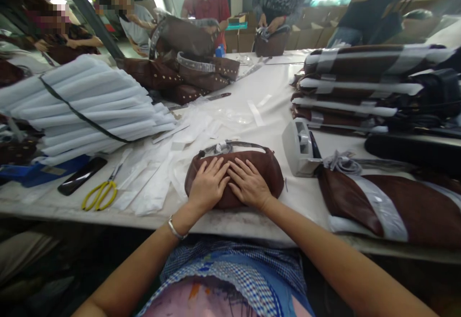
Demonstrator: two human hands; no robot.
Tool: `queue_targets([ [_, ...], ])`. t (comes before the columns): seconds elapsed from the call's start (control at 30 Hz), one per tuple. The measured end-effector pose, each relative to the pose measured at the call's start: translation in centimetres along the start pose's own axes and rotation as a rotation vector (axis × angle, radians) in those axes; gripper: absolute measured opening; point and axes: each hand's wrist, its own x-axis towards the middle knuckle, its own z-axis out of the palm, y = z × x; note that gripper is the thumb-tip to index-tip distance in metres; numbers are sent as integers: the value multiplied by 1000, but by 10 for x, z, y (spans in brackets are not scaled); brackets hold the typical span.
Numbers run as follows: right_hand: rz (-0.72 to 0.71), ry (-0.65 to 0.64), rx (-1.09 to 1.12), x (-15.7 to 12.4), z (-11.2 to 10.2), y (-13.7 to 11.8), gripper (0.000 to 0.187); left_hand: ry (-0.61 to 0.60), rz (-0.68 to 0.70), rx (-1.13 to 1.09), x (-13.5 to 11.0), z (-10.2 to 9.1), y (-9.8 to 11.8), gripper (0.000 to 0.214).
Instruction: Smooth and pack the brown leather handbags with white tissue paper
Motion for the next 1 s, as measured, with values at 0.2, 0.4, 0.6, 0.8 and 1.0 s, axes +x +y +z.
queue_targets([
  [0.2,26,35,111,0,-5,1,49,43,11,69,-16,29,-10,48],
  [0.4,27,150,185,-5,3,4,53,84,0,88,-21,37,-10,55],
  [0.6,21,136,133,1,-1,4,49,70,13,116,-17,40,-14,53],
  [0.8,2,21,-59,7,-20,14,45,39,-25,180,-17,38,-13,50],
  [1.0,170,123,-104,1,2,26,54,54,-26,193,-16,38,-11,50],
])
